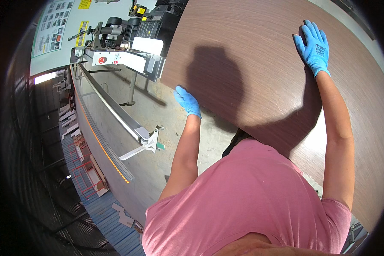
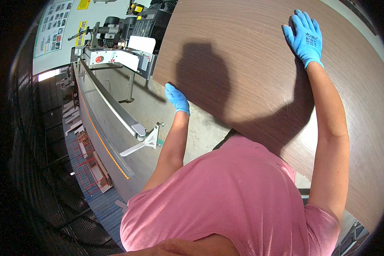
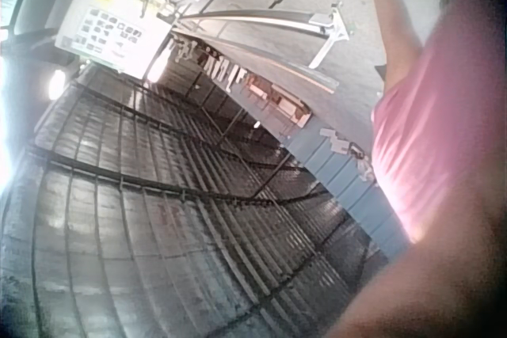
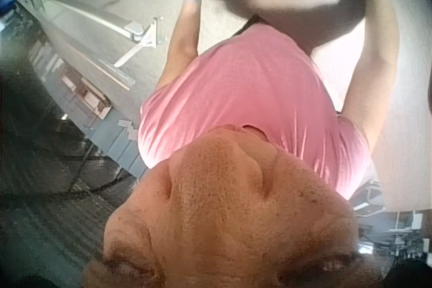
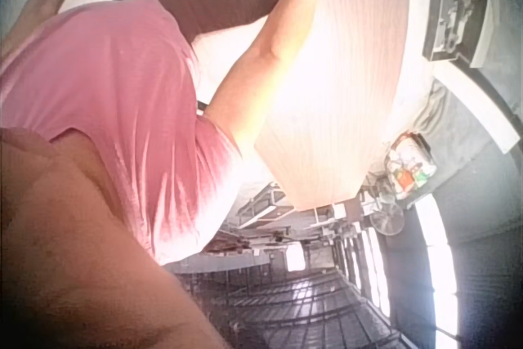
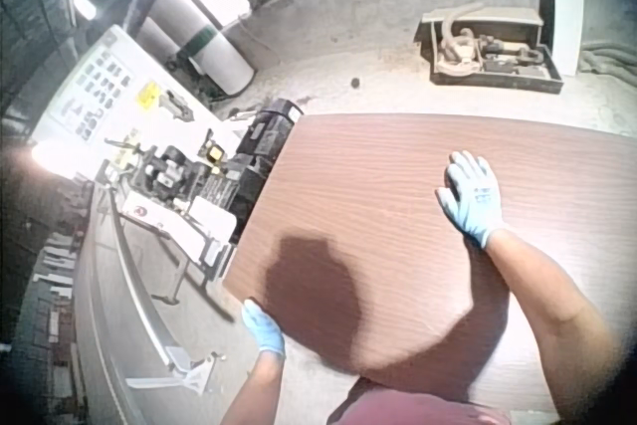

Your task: The person picks up long, thin wooden planks from a workbench and places them one by one onto a teal mat on the floor. The person repeats this process, moving several planks from the bench to the mat.

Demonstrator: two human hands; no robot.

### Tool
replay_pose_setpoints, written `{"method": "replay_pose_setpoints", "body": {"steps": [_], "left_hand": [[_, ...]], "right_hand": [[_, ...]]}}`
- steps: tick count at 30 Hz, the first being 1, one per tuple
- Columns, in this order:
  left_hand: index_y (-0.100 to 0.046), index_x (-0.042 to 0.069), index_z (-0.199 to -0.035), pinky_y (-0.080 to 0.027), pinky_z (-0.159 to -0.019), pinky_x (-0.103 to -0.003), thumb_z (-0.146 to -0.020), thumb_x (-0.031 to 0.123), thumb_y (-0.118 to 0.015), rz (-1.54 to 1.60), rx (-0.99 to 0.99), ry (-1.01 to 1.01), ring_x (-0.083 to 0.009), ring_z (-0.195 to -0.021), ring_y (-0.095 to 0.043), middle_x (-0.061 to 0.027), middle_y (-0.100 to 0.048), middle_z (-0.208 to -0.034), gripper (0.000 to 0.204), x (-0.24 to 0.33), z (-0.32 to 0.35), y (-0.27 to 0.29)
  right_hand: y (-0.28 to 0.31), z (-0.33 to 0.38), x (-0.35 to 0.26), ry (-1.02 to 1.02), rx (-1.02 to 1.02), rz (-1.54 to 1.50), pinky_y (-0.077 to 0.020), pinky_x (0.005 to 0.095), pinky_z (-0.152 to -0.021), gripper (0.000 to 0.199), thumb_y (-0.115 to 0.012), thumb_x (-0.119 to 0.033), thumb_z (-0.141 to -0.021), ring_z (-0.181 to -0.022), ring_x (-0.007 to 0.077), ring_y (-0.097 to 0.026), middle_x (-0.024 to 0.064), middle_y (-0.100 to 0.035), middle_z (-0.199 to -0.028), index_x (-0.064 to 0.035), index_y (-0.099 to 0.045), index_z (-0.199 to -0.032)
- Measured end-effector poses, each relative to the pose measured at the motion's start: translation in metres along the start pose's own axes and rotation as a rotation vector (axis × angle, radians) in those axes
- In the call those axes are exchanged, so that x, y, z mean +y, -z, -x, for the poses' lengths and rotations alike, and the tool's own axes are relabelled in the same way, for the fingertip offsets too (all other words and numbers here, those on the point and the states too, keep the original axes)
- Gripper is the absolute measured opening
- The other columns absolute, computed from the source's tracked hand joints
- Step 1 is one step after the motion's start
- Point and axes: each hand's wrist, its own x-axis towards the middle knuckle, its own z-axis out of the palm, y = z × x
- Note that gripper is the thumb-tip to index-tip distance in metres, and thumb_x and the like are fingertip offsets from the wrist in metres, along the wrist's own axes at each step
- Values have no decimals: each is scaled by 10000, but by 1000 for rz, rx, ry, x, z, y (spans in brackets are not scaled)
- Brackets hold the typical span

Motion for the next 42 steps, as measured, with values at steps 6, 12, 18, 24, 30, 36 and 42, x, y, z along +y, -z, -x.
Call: {"method": "replay_pose_setpoints", "body": {"steps": [6,12,18,24,30,36,42], "left_hand": [[-601,-59,-1102,-497,-943,-403,-1152,404,-496,12,6,-5,-228,-980,-550,-129,-633,-1076,478,18,8,-8],[-600,-51,-1072,-496,-937,-399,-1150,413,-493,11,21,2,-224,-953,-540,-115,-627,-1045,482,12,6,-4],[-618,-69,-1106,-502,-948,-412,-1151,429,-487,-29,37,-29,-245,-983,-568,-153,-658,-1083,516,7,6,-4],[-683,-29,-1120,-493,-939,-391,-1151,520,-470,-61,66,-30,-213,-987,-583,-92,-678,-1084,589,11,8,-8],[-652,-81,-1163,-501,-977,-412,-1154,466,-471,-24,26,-8,-251,-1027,-597,-164,-687,-1153,576,4,5,-3],[-629,-121,-1231,-500,-1022,-431,-1160,436,-469,-26,11,-10,-282,-1085,-612,-214,-686,-1223,584,7,7,-5],[-624,-122,-1284,-488,-1047,-437,-1157,462,-487,-41,17,29,-284,-1122,-607,-215,-681,-1260,613,-2,3,1]], "right_hand": [[-2,1,2,-1,4,-11,-310,479,-1291,557,-549,-545,-1074,-1543,301,-467,96,-542,-1647,-114,-668,-1407],[1,0,-1,5,9,-7,-319,474,-1285,550,-553,-542,-1072,-1532,303,-479,100,-549,-1639,-115,-672,-1398],[-1,1,-1,10,33,-4,-327,475,-1278,540,-563,-536,-1066,-1525,305,-486,102,-554,-1633,-114,-675,-1383],[-1,1,1,13,23,-6,-328,477,-1277,538,-565,-537,-1064,-1527,305,-483,101,-556,-1631,-115,-675,-1379],[-3,0,1,18,35,-13,-326,479,-1278,533,-564,-537,-1066,-1531,308,-478,101,-557,-1629,-117,-677,-1374],[1,0,1,20,35,-25,-331,479,-1274,519,-567,-524,-1071,-1522,315,-488,111,-566,-1619,-113,-678,-1367],[7,-1,-3,38,81,-63,-367,477,-1250,482,-594,-489,-1066,-1489,323,-521,124,-603,-1571,-100,-686,-1337]]}}
